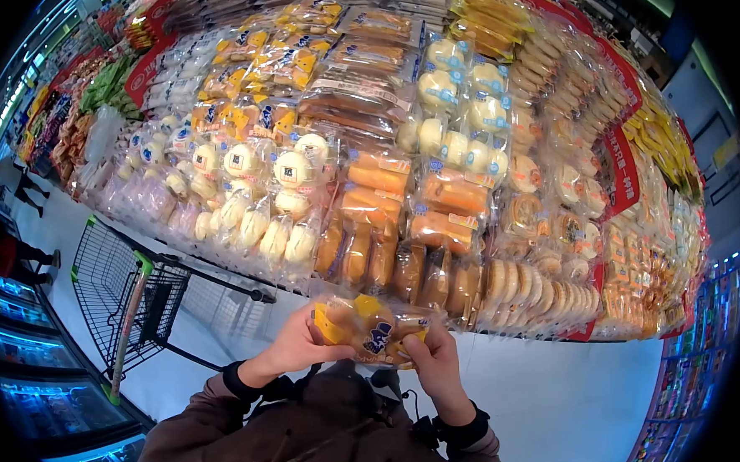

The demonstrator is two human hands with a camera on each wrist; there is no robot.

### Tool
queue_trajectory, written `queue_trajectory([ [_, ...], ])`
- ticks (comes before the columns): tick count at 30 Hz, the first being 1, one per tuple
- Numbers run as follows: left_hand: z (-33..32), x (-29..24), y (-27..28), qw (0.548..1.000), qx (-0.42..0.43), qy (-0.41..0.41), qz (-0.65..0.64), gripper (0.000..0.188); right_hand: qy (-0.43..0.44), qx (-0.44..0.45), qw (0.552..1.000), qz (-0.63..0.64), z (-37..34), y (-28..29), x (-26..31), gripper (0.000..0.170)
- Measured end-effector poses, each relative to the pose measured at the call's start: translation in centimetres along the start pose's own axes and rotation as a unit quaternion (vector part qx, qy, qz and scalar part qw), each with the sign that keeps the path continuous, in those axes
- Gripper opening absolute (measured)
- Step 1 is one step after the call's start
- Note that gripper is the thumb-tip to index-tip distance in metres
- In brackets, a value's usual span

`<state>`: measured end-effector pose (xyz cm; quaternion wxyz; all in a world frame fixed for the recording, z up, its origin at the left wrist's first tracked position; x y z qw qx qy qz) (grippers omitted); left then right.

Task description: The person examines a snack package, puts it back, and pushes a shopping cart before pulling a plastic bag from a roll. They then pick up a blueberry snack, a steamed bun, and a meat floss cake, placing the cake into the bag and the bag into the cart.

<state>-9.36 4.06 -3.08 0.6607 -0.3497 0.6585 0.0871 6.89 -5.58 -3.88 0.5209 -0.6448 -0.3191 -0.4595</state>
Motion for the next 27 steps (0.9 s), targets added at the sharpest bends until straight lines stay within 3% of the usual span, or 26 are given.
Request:
queue_trajectory([
  [4, -0.3, -0.5, -0.9, 0.998, 0.027, 0.01, 0.052, 0.049, -0.002, -0.062, 0.998, 0.017, -1.1, 0.1, -0.1, 0.033],
  [8, -1.1, -0.5, -1.9, 0.998, 0.042, 0.028, -0.022, 0.045, 0.019, -0.071, 0.997, 0.033, -2.5, 0.3, -0.2, 0.03],
  [15, -3.8, 0.2, -3.4, 0.997, 0.046, 0.056, 0.001, 0.043, 0.064, -0.073, 0.995, 0.012, -5.7, -0.6, 0.3, 0.028],
  [18, -4.9, 2.1, -3.9, 0.998, 0.052, 0.007, 0.043, 0.047, 0.075, -0.104, 0.992, 0.019, -8.3, 0.1, -0.6, 0.03],
  [24, -9.2, 5.0, -5.4, 0.995, 0.052, 0.007, -0.086, 0.029, 0.064, -0.119, 0.991, 0.025, -13.8, 0.2, -2.8, 0.037],
  [25, -10.1, 5.7, -5.0, 0.998, 0.024, 0.042, 0.031, 0.03, 0.052, -0.121, 0.991, 0.04, -14.6, 0.0, -3.3, 0.038],
  [27, -12.0, 7.5, -4.7, 0.997, 0.0, 0.068, -0.036, 0.034, 0.042, -0.123, 0.99, 0.052, -16.4, -0.2, -4.5, 0.04],
])
Point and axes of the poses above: each hand's wrist, its own z-axis towards the middle knuckle, its own y-axis out of the back of the hand, x = y × z, the point moved 4 cm from there along z, towards the middle knuckle, and after that the axes turned 4 degrees about y, right-handed, at the moved point
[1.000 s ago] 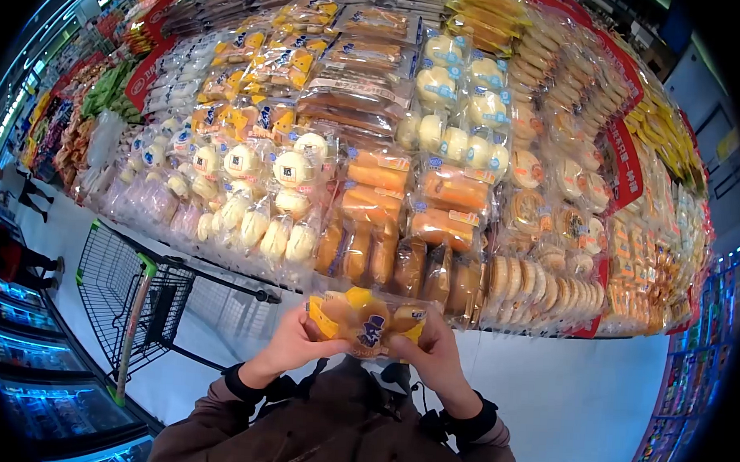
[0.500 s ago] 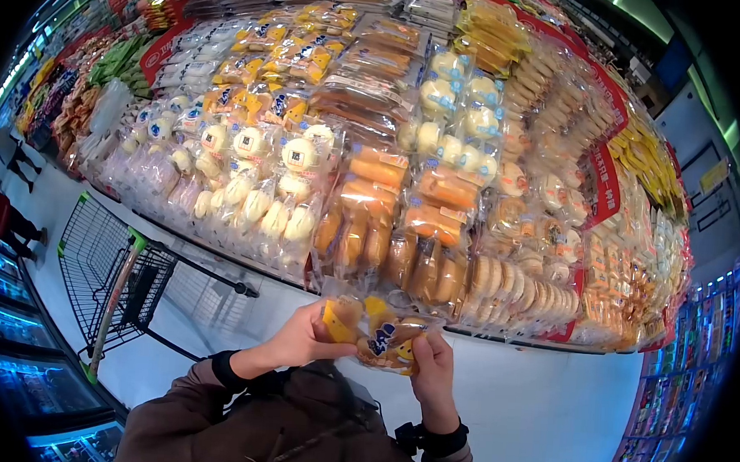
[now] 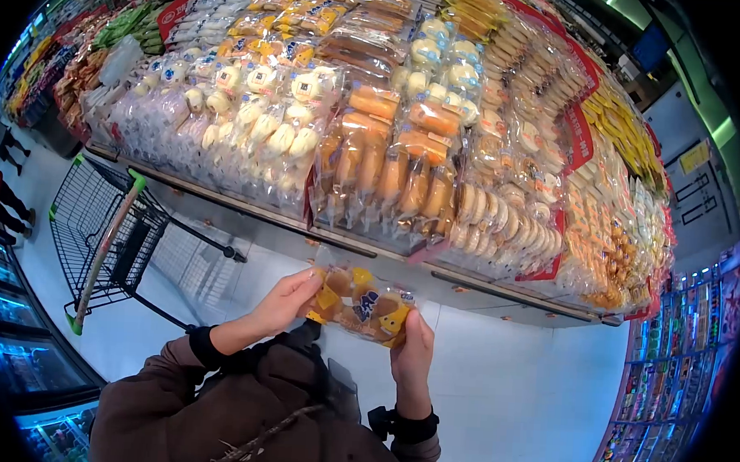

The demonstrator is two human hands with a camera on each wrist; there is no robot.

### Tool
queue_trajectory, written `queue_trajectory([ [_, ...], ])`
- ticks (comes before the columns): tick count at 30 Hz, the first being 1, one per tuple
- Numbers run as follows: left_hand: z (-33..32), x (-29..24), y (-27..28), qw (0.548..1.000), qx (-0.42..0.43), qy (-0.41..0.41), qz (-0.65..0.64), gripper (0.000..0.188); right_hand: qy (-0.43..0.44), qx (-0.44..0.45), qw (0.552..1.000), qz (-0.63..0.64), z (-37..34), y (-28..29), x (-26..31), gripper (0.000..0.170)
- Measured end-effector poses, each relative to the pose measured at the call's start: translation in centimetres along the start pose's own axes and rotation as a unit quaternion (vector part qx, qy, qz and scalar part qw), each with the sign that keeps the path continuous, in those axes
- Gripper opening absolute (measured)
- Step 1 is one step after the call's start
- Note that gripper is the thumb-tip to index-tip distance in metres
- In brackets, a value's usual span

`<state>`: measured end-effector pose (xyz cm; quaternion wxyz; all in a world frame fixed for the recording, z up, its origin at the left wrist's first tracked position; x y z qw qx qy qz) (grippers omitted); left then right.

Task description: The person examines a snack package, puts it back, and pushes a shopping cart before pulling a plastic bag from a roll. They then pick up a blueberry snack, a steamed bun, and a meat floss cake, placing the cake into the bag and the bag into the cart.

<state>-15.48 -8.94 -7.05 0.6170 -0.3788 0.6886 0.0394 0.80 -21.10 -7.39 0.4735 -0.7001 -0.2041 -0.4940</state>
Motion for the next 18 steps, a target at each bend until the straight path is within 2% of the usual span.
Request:
queue_trajectory([
  [3, -2.8, 1.4, 0.1, 0.999, -0.03, -0.03, -0.006, 0.037, -0.012, -0.001, 1.0, 0.02, -2.5, -0.8, -1.4, 0.04],
  [6, -4.8, 3.6, 1.2, 0.998, -0.036, -0.004, -0.056, 0.038, -0.037, -0.015, 0.999, 0.035, -3.9, -2.3, -2.4, 0.044],
  [13, -8.4, 1.2, 2.1, 0.994, -0.08, -0.026, -0.063, 0.041, -0.073, 0.028, 0.995, 0.054, -4.8, -5.8, -3.0, 0.046],
  [15, -8.8, 0.4, 2.7, 0.994, -0.077, -0.038, -0.067, 0.041, -0.072, 0.056, 0.995, 0.042, -4.5, -6.7, -3.0, 0.046],
  [18, -8.3, 0.3, 4.5, 0.988, -0.114, -0.066, -0.079, 0.041, -0.068, 0.067, 0.994, 0.055, -3.1, -8.4, -3.6, 0.046],
])
Point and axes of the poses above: each hand's wrist, its own z-axis towards the middle knuckle, its own y-axis out of the back of the hand, x = y × z, the point moved 4 cm from there along z, towards the middle knuckle, and after that the axes turned 4 degrees about y, right-handed, at the moved point
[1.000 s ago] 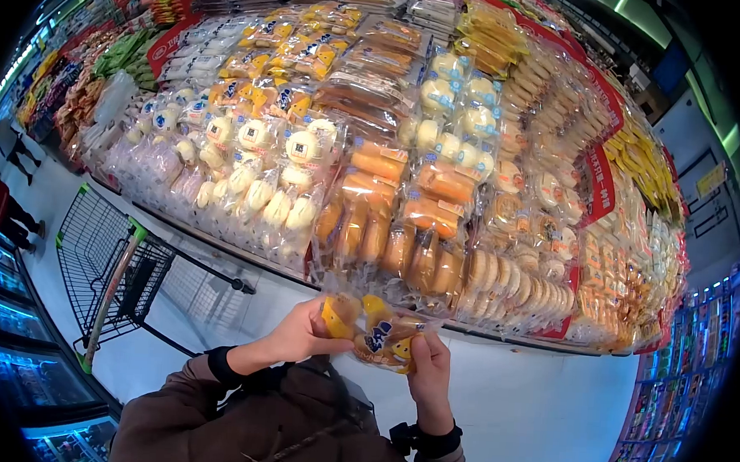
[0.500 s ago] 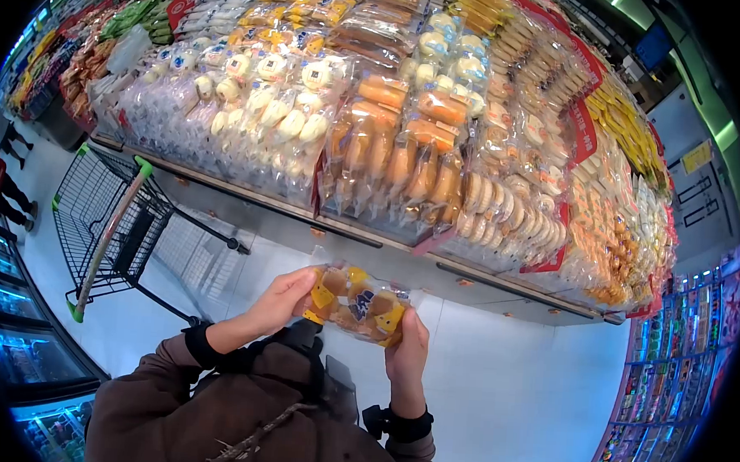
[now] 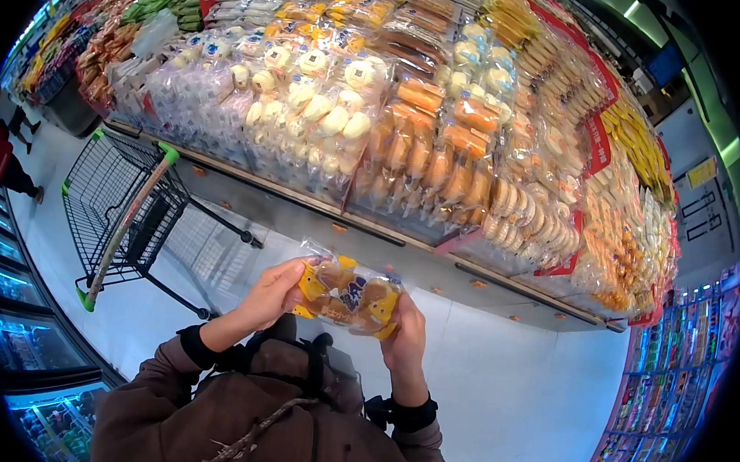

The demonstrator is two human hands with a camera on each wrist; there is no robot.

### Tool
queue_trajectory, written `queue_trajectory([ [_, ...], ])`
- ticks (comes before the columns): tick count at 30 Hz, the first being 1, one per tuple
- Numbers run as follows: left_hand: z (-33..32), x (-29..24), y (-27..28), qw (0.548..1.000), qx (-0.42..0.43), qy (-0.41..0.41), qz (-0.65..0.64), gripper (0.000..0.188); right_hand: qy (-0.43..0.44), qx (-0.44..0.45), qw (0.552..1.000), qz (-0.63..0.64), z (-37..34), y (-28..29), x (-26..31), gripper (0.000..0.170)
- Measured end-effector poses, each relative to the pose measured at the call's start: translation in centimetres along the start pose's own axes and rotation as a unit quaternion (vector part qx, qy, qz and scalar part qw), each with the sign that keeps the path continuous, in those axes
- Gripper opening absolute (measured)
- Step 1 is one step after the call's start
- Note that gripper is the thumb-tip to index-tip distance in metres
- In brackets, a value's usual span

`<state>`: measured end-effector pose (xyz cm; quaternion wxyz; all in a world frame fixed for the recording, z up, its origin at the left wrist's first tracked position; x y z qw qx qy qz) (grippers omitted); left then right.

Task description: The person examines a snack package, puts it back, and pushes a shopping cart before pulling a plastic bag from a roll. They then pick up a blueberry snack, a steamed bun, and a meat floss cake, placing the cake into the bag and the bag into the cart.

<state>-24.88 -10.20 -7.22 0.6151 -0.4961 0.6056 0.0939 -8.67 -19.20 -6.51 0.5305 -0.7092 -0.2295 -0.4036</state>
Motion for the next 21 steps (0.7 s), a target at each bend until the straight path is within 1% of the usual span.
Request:
queue_trajectory([
  [3, 0.7, -1.9, 3.0, 0.998, -0.007, 0.021, 0.057, 0.041, 0.017, -0.029, 0.999, -0.008, 2.6, -2.4, -0.6, 0.044],
  [6, 2.6, -4.5, 6.4, 0.999, 0.018, -0.002, 0.041, 0.04, -0.017, 0.064, 0.997, -0.04, 5.4, -4.5, -1.6, 0.041],
  [7, 3.4, -5.7, 6.5, 0.999, -0.024, -0.03, -0.007, 0.04, -0.017, 0.068, 0.996, -0.047, 6.6, -5.8, -2.0, 0.041],
  [9, 4.4, -8.9, 7.9, 0.999, -0.012, -0.049, -0.006, 0.04, -0.015, 0.074, 0.995, -0.062, 9.2, -8.2, -2.6, 0.042],
  [12, 6.8, -11.5, 11.2, 0.999, 0.002, -0.035, -0.008, 0.037, 0.001, 0.071, 0.996, -0.047, 13.1, -10.8, -3.4, 0.042],
  [14, 8.4, -12.4, 13.1, 1.0, 0.013, -0.028, -0.005, 0.036, 0.019, 0.061, 0.998, -0.03, 15.2, -12.4, -3.8, 0.043],
  [15, 9.4, -12.8, 14.3, 0.999, 0.035, -0.026, 0.011, 0.039, 0.027, 0.054, 0.998, -0.022, 16.0, -13.1, -4.0, 0.044],
  [18, 11.4, -13.8, 15.7, 0.998, 0.01, 0.001, -0.06, 0.039, 0.04, 0.033, 0.998, -0.03, 17.6, -14.7, -4.1, 0.044],
  [19, 12.2, -13.6, 16.8, 0.999, 0.002, 0.035, -0.034, 0.031, 0.041, 0.006, 0.999, -0.032, 18.0, -15.1, -4.2, 0.044],
  [21, 13.4, -14.5, 16.9, 0.998, 0.05, 0.022, -0.043, 0.032, 0.042, -0.047, 0.997, -0.037, 18.7, -15.4, -4.3, 0.044],
])
Point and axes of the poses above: each hand's wrist, its own z-axis towards the middle knuckle, its own y-axis out of the back of the hand, x = y × z, the point moved 4 cm from there along z, towards the middle knuckle, and after that the axes turned 4 degrees about y, right-handed, at the moved point
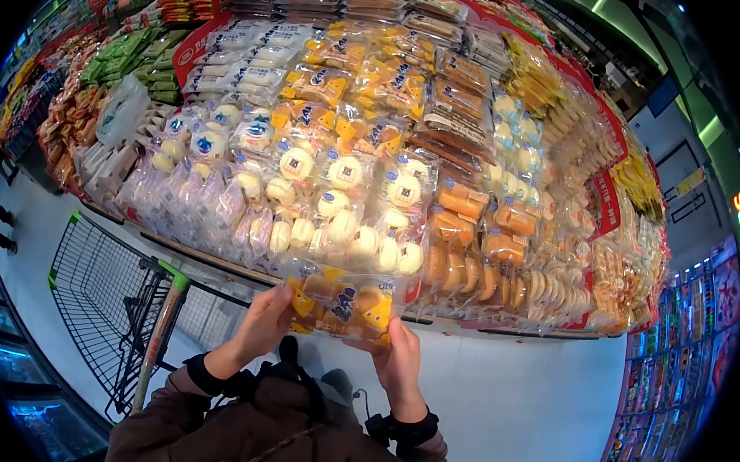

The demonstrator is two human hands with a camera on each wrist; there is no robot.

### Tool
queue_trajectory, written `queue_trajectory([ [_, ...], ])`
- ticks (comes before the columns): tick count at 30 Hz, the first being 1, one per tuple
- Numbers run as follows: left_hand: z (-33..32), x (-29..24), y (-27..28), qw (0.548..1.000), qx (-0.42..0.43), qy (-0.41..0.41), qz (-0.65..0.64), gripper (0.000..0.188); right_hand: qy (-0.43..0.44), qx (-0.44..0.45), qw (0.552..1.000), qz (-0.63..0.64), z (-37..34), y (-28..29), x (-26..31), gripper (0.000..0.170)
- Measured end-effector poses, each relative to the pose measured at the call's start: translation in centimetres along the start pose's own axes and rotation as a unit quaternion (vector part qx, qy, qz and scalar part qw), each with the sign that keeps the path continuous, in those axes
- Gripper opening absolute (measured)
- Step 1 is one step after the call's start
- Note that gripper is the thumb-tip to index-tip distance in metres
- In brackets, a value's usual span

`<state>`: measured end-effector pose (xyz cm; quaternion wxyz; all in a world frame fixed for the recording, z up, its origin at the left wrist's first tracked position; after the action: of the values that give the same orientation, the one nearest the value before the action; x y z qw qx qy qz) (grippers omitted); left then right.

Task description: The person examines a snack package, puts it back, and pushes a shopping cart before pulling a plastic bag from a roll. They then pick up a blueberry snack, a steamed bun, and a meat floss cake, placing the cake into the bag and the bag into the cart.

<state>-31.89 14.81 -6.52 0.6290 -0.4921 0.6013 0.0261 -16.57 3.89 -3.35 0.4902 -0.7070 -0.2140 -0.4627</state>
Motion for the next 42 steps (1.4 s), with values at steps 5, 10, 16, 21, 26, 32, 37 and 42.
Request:
queue_trajectory([
  [5, 2.4, -0.4, 0.1, 0.999, 0.04, 0.019, 0.007, 0.036, 0.006, -0.04, 0.999, -0.028, 1.3, 0.4, 0.4, 0.044],
  [10, 4.8, -0.6, 0.1, 0.994, 0.048, 0.046, 0.081, 0.031, 0.029, -0.026, 0.999, -0.034, 2.7, 1.8, 1.3, 0.043],
  [16, 6.7, -2.6, -0.8, 0.985, 0.034, 0.012, 0.171, 0.031, 0.026, 0.029, 0.999, -0.025, 6.0, 2.4, 3.3, 0.043],
  [21, 8.6, -3.6, -1.6, 0.985, 0.04, -0.002, 0.167, 0.031, 0.015, 0.091, 0.996, 0.007, 8.7, 2.6, 5.0, 0.044],
  [26, 11.0, -4.4, -3.6, 0.969, 0.036, 0.008, 0.245, 0.035, 0.027, 0.075, 0.997, -0.01, 10.3, 4.1, 6.1, 0.049],
  [32, 12.1, -9.2, -7.1, 0.957, 0.063, -0.005, 0.284, 0.037, 0.092, 0.106, 0.99, -0.019, 12.0, 4.8, 8.5, 0.051],
  [37, 12.1, -13.6, -6.7, 0.965, 0.016, -0.027, 0.262, 0.033, 0.092, 0.09, 0.992, -0.001, 12.9, 3.9, 9.5, 0.057],
  [42, 14.8, -19.5, -4.4, 0.963, -0.028, -0.021, 0.267, 0.031, 0.075, 0.071, 0.993, -0.049, 13.7, 3.4, 9.7, 0.059],
])
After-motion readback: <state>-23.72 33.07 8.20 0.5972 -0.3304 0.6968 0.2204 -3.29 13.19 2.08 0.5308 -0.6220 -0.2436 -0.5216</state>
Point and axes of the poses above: each hand's wrist, its own z-axis towards the middle knuckle, its own y-axis out of the back of the hand, x = y × z, the point moved 4 cm from there along z, towards the middle knuckle, and after that the axes turned 4 degrees about y, right-handed, at the moved point
